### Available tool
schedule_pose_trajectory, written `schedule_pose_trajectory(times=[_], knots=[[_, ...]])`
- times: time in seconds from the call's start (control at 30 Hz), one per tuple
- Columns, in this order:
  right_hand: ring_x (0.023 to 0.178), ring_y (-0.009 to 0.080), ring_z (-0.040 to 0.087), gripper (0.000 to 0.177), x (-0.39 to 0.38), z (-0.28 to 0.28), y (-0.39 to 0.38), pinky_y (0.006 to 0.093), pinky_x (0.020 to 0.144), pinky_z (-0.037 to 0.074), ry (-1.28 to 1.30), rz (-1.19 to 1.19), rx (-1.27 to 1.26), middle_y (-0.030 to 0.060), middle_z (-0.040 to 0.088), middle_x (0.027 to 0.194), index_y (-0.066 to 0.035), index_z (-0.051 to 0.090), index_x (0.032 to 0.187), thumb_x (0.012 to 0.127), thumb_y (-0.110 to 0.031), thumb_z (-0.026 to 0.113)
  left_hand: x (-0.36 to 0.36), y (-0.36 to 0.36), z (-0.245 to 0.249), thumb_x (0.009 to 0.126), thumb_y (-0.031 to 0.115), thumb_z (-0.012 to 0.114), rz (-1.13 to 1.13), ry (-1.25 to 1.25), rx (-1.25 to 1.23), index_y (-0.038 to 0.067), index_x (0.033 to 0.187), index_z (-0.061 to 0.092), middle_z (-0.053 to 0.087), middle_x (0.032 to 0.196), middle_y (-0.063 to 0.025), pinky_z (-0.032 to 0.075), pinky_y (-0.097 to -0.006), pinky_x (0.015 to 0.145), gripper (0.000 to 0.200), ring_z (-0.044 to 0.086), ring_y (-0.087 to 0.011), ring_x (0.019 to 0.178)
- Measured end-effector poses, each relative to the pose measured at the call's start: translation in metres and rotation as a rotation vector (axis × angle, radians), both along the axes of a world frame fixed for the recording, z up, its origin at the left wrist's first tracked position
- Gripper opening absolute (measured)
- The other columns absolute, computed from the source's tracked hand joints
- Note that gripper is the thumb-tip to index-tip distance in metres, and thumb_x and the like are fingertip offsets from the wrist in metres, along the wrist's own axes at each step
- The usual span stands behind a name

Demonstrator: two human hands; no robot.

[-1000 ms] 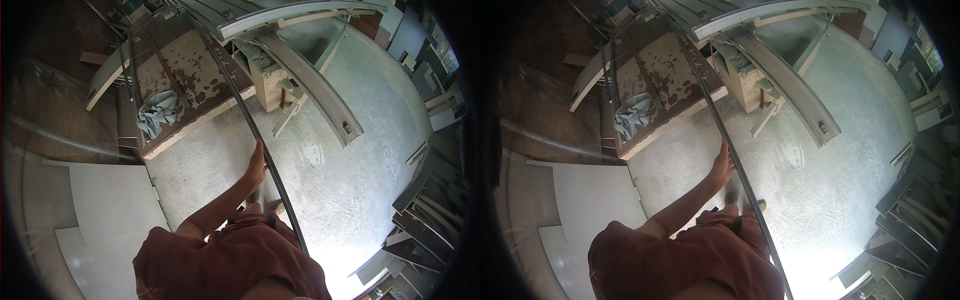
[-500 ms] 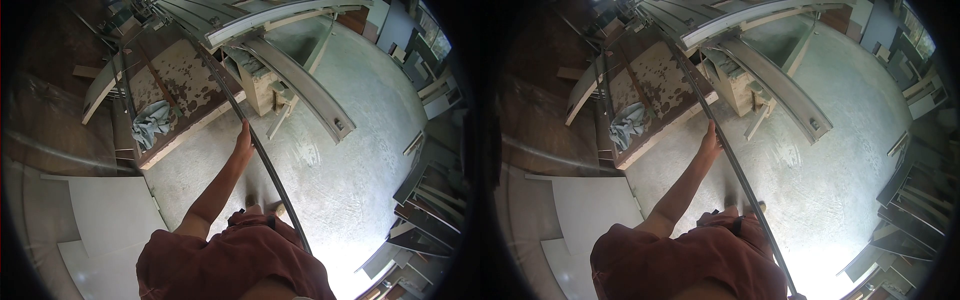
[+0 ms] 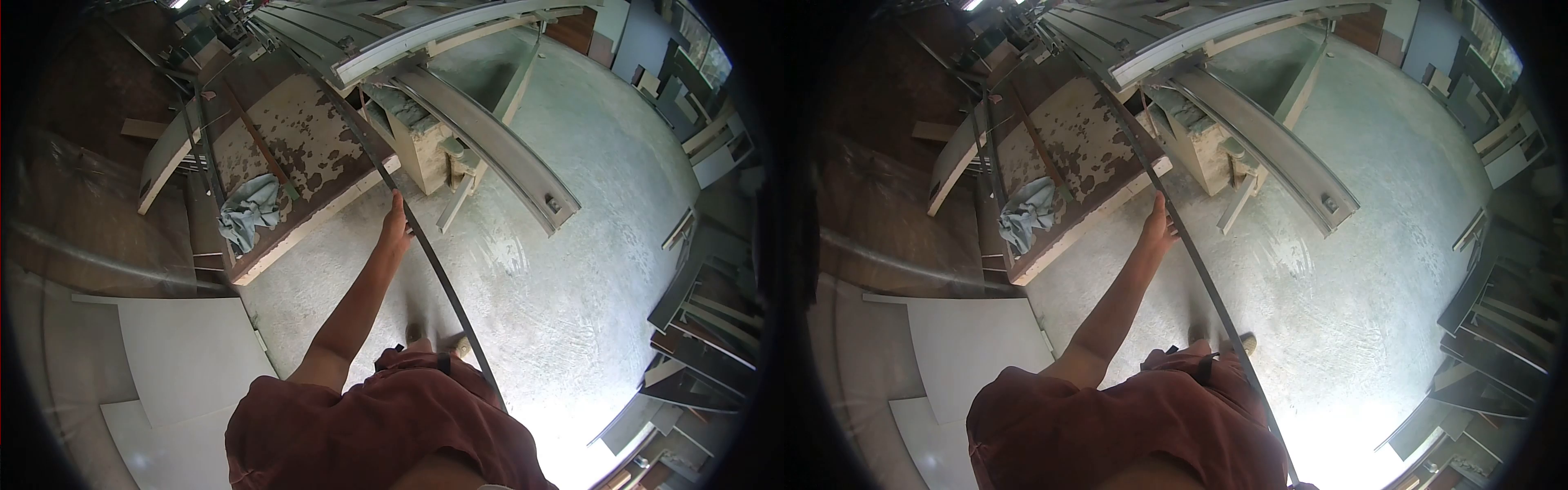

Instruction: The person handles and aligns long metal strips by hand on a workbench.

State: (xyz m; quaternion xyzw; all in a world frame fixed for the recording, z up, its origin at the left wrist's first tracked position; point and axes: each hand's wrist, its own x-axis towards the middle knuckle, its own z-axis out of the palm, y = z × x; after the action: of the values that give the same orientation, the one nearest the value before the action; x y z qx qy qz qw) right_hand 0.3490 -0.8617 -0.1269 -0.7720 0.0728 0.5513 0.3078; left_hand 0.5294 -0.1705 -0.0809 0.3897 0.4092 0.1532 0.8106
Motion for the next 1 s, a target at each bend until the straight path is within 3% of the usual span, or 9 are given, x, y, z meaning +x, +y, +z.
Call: schedule_pose_trajectory(times=[0.23, 0.5, 0.63, 0.7, 0.73, 0.8, 1.0], knots=[[0.063, 0.0095, 0.051, 0.020, 0.013, 0.009, 0.022, 0.0229, 0.054, 0.041, -0.024, -0.027, -0.018, 0.0014, 0.059, 0.074, -0.004, 0.059, 0.092, 0.082, -0.022, 0.058, -0.002, 0.002, -0.004, 0.078, 0.064, 0.042, -0.018, -0.003, 0.008, 0.007, 0.128, 0.031, 0.038, 0.121, -0.0170, 0.026, -0.0468, 0.094, 0.077, 0.034, -0.0308, 0.113], [0.059, 0.0090, 0.049, 0.020, 0.021, 0.015, 0.035, 0.0231, 0.051, 0.040, -0.040, -0.040, -0.031, 0.0012, 0.057, 0.070, -0.004, 0.059, 0.089, 0.081, -0.022, 0.059, -0.007, -0.007, -0.005, 0.081, 0.054, 0.048, -0.005, 0.003, 0.028, 0.006, 0.127, 0.030, 0.043, 0.109, -0.0107, 0.032, -0.0472, 0.088, 0.069, 0.042, -0.0276, 0.102], [0.057, 0.0087, 0.049, 0.020, 0.026, 0.016, 0.039, 0.0231, 0.049, 0.039, -0.048, -0.036, -0.033, 0.0011, 0.056, 0.068, -0.004, 0.059, 0.087, 0.080, -0.022, 0.059, -0.007, -0.012, -0.009, 0.083, 0.050, 0.048, -0.008, 0.007, 0.068, 0.006, 0.130, 0.026, 0.041, 0.114, -0.0118, 0.032, -0.0500, 0.086, 0.069, 0.041, -0.0289, 0.105], [0.056, 0.0086, 0.048, 0.020, 0.031, 0.017, 0.042, 0.0231, 0.049, 0.039, -0.055, -0.038, -0.032, 0.0010, 0.056, 0.067, -0.004, 0.059, 0.087, 0.080, -0.023, 0.060, -0.005, -0.025, 0.000, 0.084, 0.050, 0.044, 0.043, 0.217, 0.334, 0.002, 0.135, 0.013, 0.022, 0.137, -0.0202, 0.022, -0.0440, 0.101, 0.077, 0.025, -0.0327, 0.125], [0.056, 0.0085, 0.048, 0.020, 0.034, 0.018, 0.043, 0.0232, 0.048, 0.039, -0.059, -0.035, -0.033, 0.0010, 0.055, 0.066, -0.004, 0.059, 0.086, 0.080, -0.023, 0.060, -0.005, -0.028, -0.003, 0.084, 0.050, 0.044, 0.046, 0.213, 0.332, 0.002, 0.135, 0.013, 0.022, 0.137, -0.0202, 0.022, -0.0440, 0.101, 0.077, 0.025, -0.0327, 0.125], [0.055, 0.0084, 0.048, 0.020, 0.038, 0.018, 0.045, 0.0232, 0.048, 0.038, -0.064, -0.034, -0.035, 0.0010, 0.055, 0.065, -0.004, 0.059, 0.085, 0.080, -0.023, 0.060, -0.004, -0.036, -0.007, 0.085, 0.051, 0.042, -0.018, 0.265, 0.633, -0.003, 0.134, 0.010, 0.014, 0.139, -0.0238, 0.019, -0.0378, 0.104, 0.080, 0.014, -0.0338, 0.130], [0.052, 0.0081, 0.046, 0.020, 0.056, 0.023, 0.051, 0.0233, 0.045, 0.037, -0.083, -0.016, -0.043, 0.0008, 0.054, 0.062, -0.004, 0.059, 0.083, 0.079, -0.023, 0.061, 0.009, -0.044, -0.006, 0.083, 0.056, 0.041, -0.029, 0.262, 0.770, -0.006, 0.133, 0.010, 0.014, 0.138, -0.0260, 0.018, -0.0367, 0.105, 0.086, 0.016, -0.0348, 0.129]])
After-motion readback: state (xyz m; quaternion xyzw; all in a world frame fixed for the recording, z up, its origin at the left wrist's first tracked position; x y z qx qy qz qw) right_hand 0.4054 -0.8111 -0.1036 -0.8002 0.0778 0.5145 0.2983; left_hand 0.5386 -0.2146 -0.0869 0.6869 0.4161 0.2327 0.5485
